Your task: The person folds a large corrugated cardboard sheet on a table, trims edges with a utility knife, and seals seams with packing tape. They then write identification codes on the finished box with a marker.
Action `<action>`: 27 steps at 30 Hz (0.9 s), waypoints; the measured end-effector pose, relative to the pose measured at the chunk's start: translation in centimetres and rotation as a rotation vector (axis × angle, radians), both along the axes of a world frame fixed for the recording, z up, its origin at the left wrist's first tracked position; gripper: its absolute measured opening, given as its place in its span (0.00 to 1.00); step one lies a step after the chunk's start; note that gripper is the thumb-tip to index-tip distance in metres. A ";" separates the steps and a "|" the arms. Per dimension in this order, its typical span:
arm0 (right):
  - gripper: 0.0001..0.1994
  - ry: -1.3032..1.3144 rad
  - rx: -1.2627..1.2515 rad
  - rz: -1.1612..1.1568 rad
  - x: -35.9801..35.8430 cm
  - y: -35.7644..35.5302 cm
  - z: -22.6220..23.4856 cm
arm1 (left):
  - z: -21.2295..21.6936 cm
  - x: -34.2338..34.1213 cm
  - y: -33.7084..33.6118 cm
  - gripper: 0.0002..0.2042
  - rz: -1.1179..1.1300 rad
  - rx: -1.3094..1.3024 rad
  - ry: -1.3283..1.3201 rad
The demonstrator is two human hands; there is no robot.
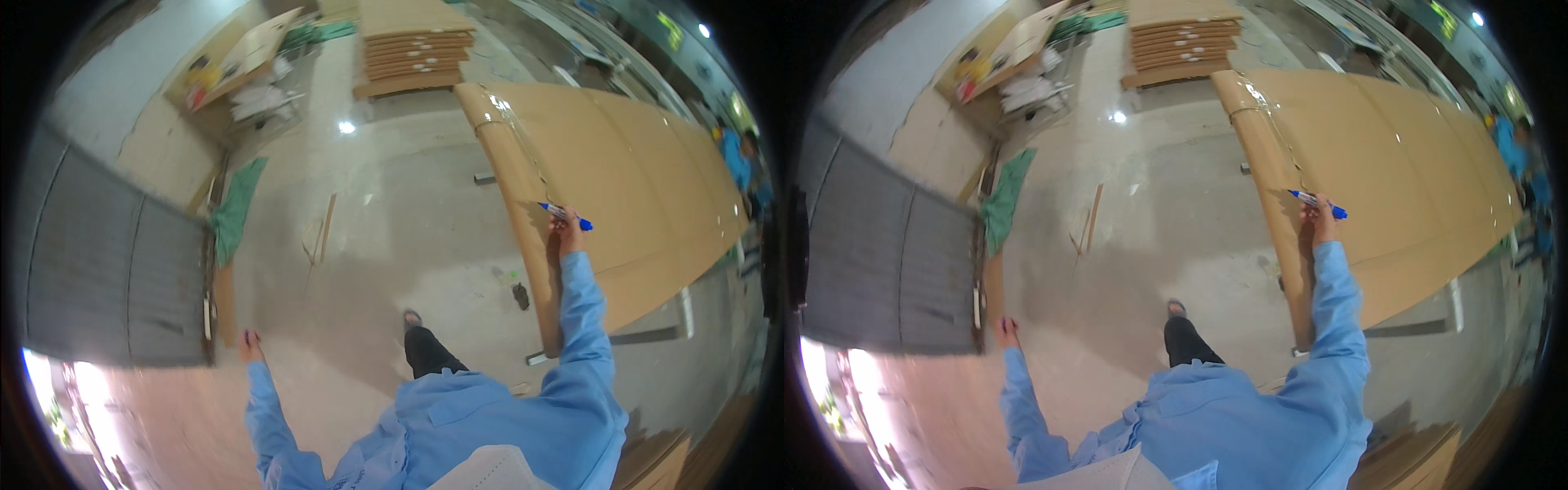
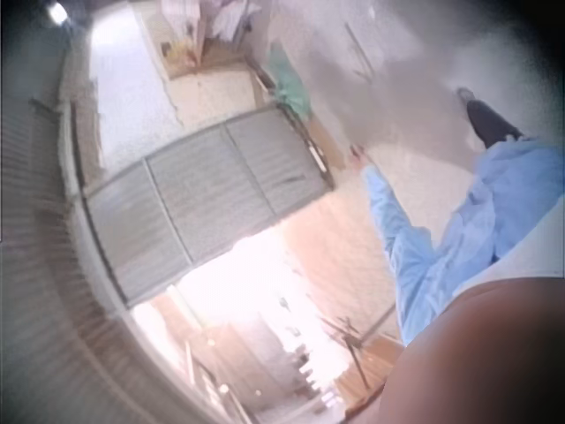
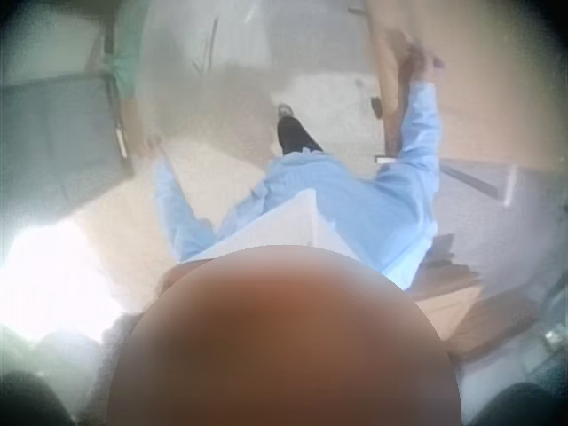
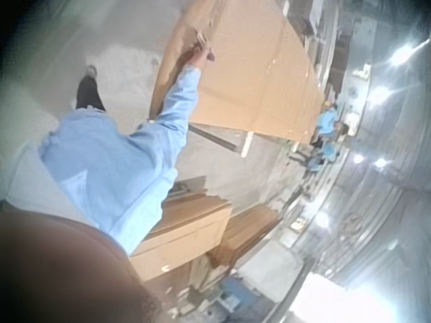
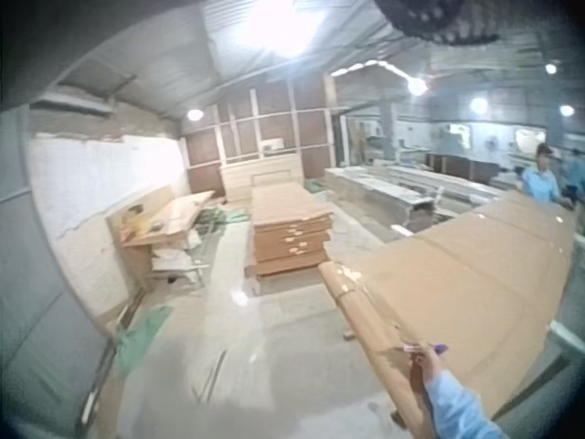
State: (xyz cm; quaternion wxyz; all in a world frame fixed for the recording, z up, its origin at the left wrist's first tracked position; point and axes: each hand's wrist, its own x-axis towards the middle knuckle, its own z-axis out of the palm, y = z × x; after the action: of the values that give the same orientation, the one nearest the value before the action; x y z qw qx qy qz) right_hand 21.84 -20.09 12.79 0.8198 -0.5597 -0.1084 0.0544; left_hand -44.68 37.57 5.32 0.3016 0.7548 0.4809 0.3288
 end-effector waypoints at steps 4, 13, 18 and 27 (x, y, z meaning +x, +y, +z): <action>0.18 0.052 0.026 0.010 -0.4 -0.6 -0.6 | 7.7 28.1 13.3 0.06 -0.376 0.148 -0.228; 0.18 0.005 0.033 -0.819 -4.7 8.0 3.3 | 11.1 72.8 -3.6 0.07 -1.511 0.334 -0.318; 0.15 -0.079 -0.110 -1.132 -9.2 22.9 6.0 | 13.6 87.4 -12.7 0.08 -1.901 0.416 -0.364; 0.11 -0.143 -0.578 -1.549 -4.7 42.5 4.4 | 8.4 95.5 -17.1 0.11 -2.073 0.621 -0.185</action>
State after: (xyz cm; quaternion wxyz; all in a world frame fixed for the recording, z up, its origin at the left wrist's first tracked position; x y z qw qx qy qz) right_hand 17.12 22.43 17.16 0.4401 -0.6667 0.2742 -0.5354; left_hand 50.83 20.46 13.73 0.2634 0.8094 -0.5192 0.0771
